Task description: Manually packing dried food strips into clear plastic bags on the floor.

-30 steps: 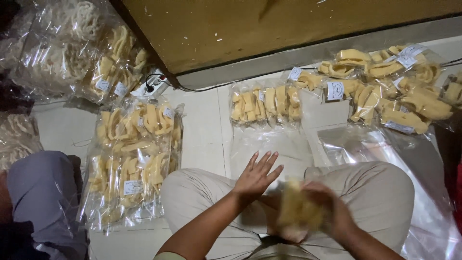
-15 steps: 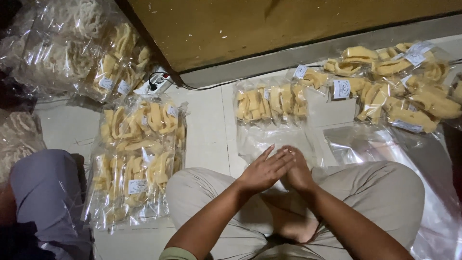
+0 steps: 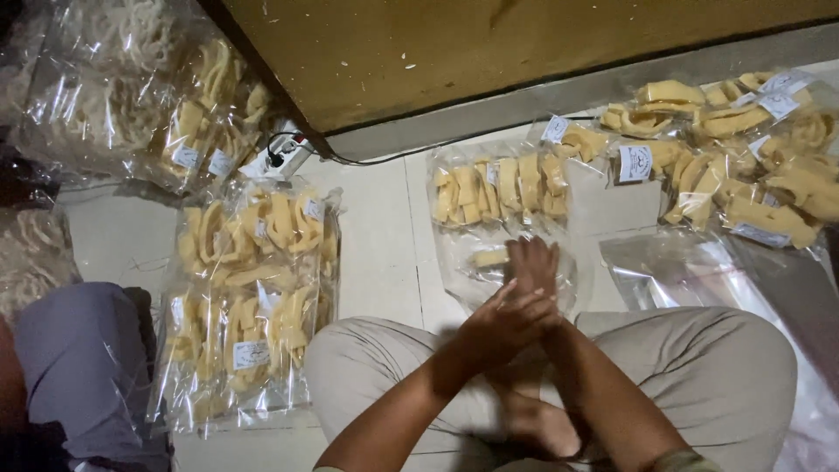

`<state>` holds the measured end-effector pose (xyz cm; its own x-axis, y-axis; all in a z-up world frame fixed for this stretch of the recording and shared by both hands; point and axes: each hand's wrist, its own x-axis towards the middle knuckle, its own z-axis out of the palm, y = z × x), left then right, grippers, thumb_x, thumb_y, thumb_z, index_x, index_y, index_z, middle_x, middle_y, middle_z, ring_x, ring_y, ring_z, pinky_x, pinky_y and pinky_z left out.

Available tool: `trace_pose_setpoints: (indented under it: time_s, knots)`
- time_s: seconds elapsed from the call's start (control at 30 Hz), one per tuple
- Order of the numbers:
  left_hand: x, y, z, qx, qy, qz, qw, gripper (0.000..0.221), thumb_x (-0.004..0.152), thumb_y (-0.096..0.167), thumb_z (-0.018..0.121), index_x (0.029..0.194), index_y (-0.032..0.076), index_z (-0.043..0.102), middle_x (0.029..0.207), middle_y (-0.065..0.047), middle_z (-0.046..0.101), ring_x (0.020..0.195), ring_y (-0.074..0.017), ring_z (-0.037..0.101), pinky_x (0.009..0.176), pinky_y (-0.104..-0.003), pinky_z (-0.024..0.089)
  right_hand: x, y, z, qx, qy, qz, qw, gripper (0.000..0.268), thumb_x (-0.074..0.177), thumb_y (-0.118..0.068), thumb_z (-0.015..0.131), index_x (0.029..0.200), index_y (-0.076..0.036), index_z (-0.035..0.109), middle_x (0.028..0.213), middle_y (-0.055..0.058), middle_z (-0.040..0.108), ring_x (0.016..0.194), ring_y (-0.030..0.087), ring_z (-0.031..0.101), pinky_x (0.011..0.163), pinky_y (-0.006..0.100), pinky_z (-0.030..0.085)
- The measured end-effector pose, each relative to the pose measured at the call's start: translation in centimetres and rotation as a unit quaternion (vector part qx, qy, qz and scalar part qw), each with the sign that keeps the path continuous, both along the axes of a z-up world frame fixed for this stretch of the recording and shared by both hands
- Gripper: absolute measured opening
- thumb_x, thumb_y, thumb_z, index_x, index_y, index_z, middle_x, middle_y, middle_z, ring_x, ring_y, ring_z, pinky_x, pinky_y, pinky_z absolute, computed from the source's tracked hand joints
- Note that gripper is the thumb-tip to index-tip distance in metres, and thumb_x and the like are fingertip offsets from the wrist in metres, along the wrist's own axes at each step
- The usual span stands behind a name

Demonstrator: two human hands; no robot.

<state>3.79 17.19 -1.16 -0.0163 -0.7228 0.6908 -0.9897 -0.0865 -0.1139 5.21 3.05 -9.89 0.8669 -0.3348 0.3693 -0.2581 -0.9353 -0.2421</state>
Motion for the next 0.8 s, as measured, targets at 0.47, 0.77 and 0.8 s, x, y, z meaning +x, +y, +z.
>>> trace_pose_setpoints:
  time_s: [0.47, 0.77, 0.8]
  knots:
    - [-0.6, 0.7, 4.6, 0.092, 0.248, -0.019, 0.964, 0.038, 0.097, 0.023, 0.067, 0.133, 0.009, 0.062, 0.142, -0.008, 0.063, 0.137, -0.0273, 0.057, 0.119, -0.051, 0.04, 4.2, -1.2, 4.1, -0.028, 0.043, 0.036, 0.998, 0.042, 0.097, -0.023, 0.056, 0.136, -0.008, 0.059, 0.132, 0.014, 0.059, 0.129, 0.033, 0.05, 0.116, 0.058, 0.031]
    - [-0.7, 0.8, 4.5, 0.104, 0.251, 0.023, 0.962, 0.04, 0.103, 0.022, 0.055, 0.142, 0.014, 0.058, 0.148, -0.002, 0.061, 0.137, -0.0222, 0.058, 0.12, -0.055, 0.039, 0.9, -2.1, 5.9, 0.033, -0.097, 0.153, 0.983, 0.029, 0.089, -0.023, 0.073, 0.114, -0.009, 0.066, 0.11, 0.012, 0.061, 0.102, 0.031, 0.056, 0.092, 0.046, 0.043]
    - [-0.8, 0.8, 4.4, 0.105, 0.25, 0.023, 0.962, 0.04, 0.103, 0.022, 0.055, 0.142, 0.014, 0.058, 0.148, -0.002, 0.061, 0.137, -0.0222, 0.058, 0.12, -0.055, 0.039, 1.2, -2.4, 5.5, 0.034, -0.097, 0.153, 0.983, 0.029, 0.089, -0.023, 0.073, 0.114, -0.009, 0.066, 0.11, 0.012, 0.061, 0.102, 0.031, 0.056, 0.092, 0.046, 0.043]
